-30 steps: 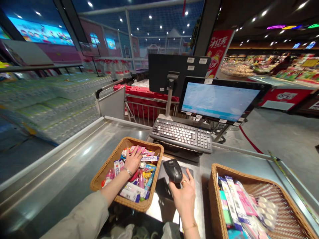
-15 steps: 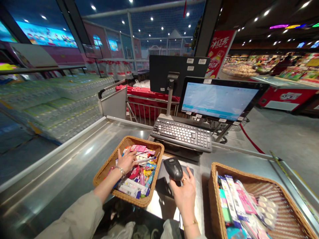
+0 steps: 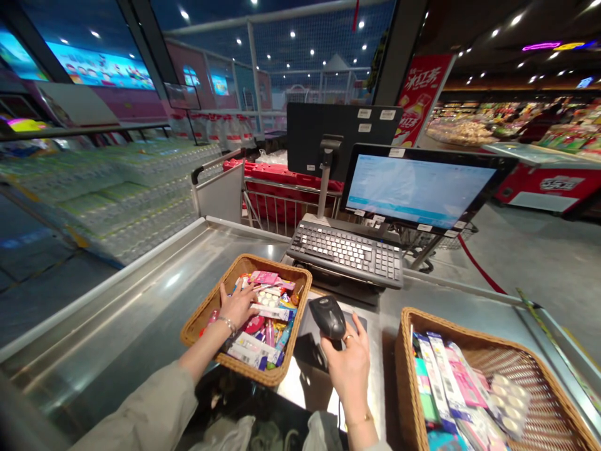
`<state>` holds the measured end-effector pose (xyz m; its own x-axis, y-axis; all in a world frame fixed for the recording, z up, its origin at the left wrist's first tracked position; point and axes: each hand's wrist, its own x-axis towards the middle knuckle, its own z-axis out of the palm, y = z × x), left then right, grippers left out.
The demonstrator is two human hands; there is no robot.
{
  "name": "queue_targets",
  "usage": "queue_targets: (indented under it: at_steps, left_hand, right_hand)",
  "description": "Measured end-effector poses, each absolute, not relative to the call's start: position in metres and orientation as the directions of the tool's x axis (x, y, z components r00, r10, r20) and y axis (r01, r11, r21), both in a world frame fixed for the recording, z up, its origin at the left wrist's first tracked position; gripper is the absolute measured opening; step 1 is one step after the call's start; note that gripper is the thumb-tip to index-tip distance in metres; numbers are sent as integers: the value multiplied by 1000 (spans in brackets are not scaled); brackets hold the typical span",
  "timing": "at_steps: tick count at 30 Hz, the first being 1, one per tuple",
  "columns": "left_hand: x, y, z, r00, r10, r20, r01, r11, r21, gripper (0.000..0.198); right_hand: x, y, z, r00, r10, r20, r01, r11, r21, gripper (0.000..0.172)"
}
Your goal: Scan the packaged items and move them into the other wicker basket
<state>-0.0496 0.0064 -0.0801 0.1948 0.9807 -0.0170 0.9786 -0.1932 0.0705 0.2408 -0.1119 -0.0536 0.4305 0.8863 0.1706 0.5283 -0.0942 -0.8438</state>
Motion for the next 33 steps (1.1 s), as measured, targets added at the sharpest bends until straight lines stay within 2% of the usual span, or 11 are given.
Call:
queue_targets:
  at_steps: [4,6,13,22,33]
  left_hand:
    - [-49,3,-84,296,955,16,951,-296,84,37]
    - [-50,2,-87,351,936,-2,934,-349,78,39]
    - [-61,3,-100,462,887,11,884,-461,73,39]
    - [-64,24,-109,487,873,-26,858,-472,204,17]
    - [-67,25,-107,531,847,-5,833,-520,189,32]
  right_hand:
    - [241,-113,-51,435,885,165,520,-97,-849,34]
    - [241,-114,-50,438,884,163,514,-97,-852,35]
    - [243,-120,-48,451,877,162,508,-104,-855,34]
    - [249,-123,-45,479,861,169,519,-122,-846,31]
    - [254,-126,-45,503,839,209,534,-111,-838,30]
